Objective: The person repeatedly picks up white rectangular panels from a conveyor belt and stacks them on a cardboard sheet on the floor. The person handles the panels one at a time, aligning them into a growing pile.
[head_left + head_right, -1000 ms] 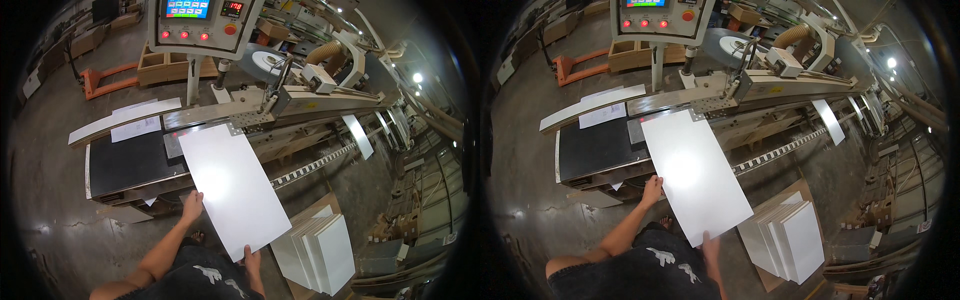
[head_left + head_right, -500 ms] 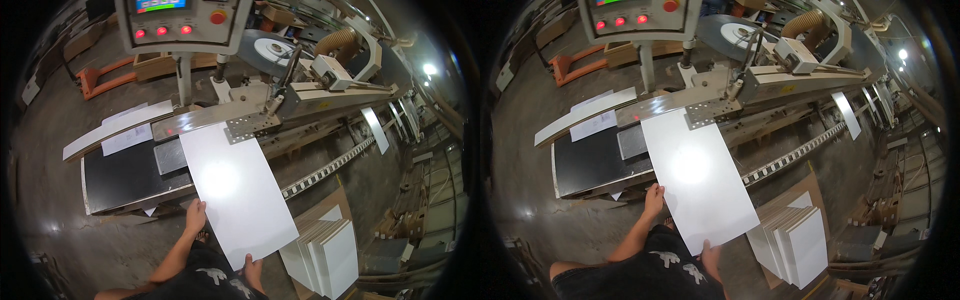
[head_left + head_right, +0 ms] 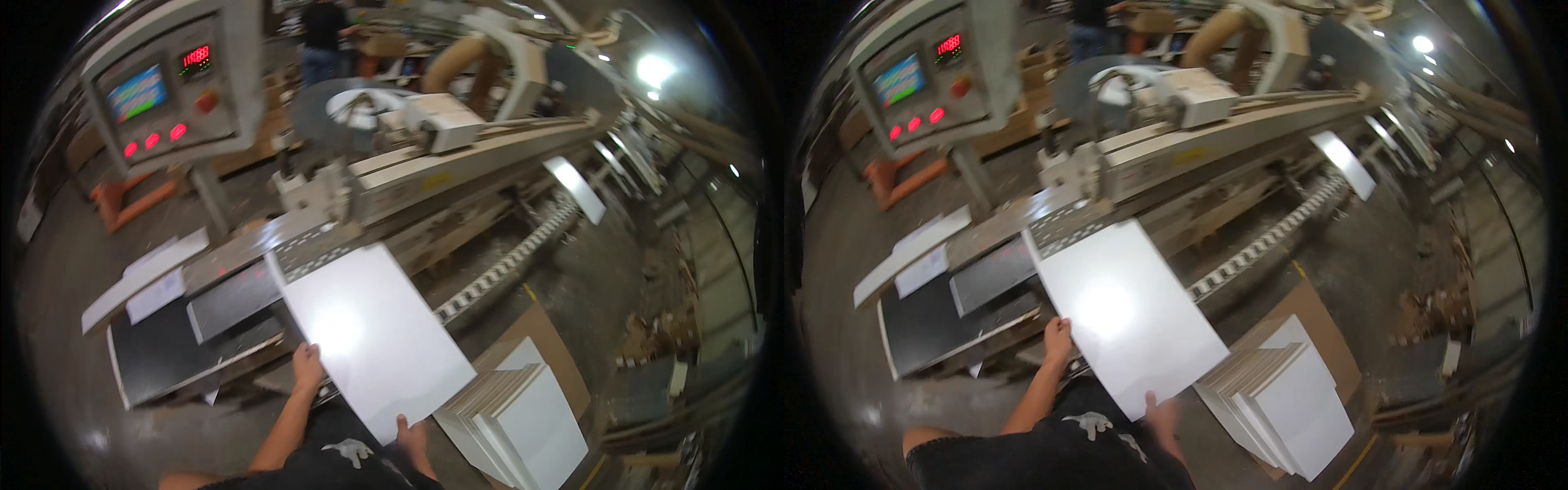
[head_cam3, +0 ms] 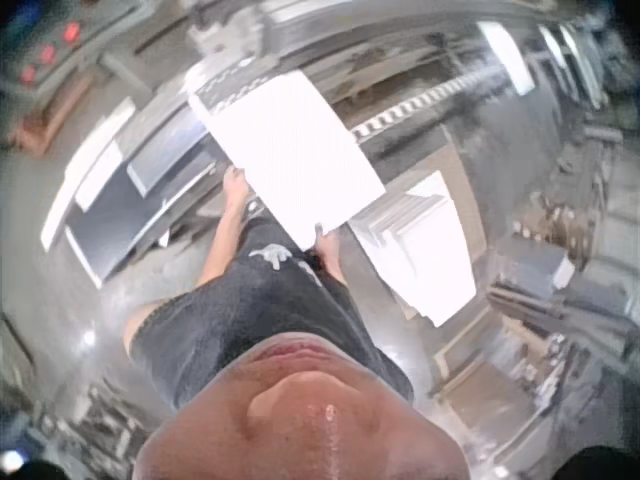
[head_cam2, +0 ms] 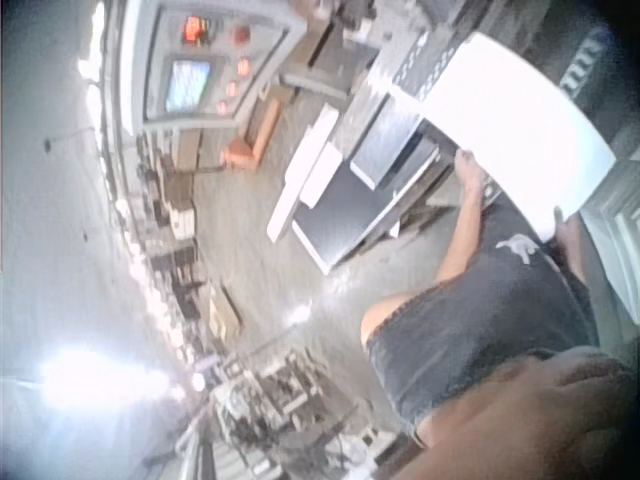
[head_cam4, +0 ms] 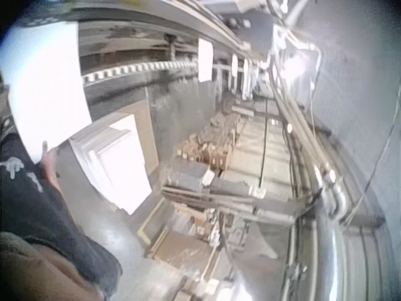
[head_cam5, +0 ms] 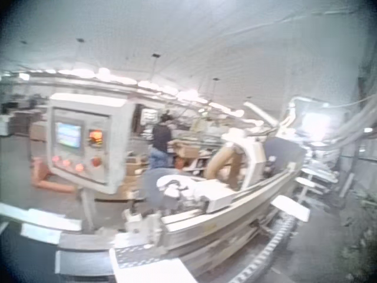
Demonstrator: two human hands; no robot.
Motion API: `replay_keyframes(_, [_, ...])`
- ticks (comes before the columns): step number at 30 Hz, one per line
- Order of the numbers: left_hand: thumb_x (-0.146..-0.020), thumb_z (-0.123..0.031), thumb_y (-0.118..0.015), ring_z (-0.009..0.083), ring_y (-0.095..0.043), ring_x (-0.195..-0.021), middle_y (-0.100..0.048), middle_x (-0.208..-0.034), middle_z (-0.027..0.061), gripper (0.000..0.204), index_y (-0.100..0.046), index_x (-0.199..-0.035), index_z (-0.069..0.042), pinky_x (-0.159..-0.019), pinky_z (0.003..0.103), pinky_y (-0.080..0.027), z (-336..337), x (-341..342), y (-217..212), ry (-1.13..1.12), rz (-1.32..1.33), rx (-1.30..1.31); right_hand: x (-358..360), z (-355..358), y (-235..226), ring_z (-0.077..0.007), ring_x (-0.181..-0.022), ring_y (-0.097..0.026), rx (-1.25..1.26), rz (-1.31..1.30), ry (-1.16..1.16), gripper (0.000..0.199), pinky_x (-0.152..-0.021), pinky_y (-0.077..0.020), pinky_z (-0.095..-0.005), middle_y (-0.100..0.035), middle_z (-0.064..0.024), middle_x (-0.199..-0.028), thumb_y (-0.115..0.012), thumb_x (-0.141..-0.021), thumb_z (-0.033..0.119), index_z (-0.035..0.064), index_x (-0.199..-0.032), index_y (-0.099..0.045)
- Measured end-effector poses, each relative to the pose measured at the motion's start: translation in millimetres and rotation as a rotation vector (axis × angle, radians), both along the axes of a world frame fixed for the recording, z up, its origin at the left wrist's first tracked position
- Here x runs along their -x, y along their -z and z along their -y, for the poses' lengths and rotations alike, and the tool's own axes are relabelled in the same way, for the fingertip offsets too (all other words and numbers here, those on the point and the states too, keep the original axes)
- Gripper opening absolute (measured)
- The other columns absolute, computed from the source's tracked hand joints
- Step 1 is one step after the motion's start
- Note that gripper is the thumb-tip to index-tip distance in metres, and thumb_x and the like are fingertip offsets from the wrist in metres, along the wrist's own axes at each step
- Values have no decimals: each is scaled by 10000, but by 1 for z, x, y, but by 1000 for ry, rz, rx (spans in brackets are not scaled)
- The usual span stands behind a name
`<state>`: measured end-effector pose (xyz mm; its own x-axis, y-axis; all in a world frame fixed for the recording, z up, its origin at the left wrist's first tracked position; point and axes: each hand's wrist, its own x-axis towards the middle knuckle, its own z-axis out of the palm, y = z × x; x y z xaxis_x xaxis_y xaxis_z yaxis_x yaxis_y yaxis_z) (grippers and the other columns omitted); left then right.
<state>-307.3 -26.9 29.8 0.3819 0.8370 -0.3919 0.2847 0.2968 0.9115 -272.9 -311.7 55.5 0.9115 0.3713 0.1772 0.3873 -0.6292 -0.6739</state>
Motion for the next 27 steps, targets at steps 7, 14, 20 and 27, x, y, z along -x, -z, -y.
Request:
replay_keyframes(7, [-967,-131,-544,214,-518,-705,-577,-768,130,229,-523,-844,61,-674,401,-450,2,-67,31,123,-195,-311,-69,16,-23,-238,-456,-642,99,-945,223,716,-466,-529,-356,-630,-158,-573,-533,-995,486,-223,-1051,-460])
replay_keyframes(14, [-982,-181,-511,269,-492,-656,-514,-725,155,291,-466,-857,78,-659,456,-423,-1,-136,73,224,-133,-383,-116,26,-6,-242,-539,-671,108,-601,420,747,-523,-532,-372,-672,-163,-716,-548,-930,629,-84,-1151,-519])
replay_keyframes(20, [-1031,-160,-482,185,-573,-672,-599,-860,125,225,-526,-976,54,-496,330,-483,14,-191,53,305,166,93,-101,29,-6,-210,-602,-670,-48,-916,536,749,-633,-548,-356,-675,-104,-729,-405,-958,697,0,-1175,-572])
replay_keyframes(27, [-1051,-311,-482,189,-615,-750,-593,-967,102,337,-487,-1192,-5,-626,364,-524,20,-248,33,551,70,119,40,119,63,-367,-925,-673,172,-848,760,526,-826,-520,-465,-698,-194,-997,-426,-1001,545,81,-1096,-655])
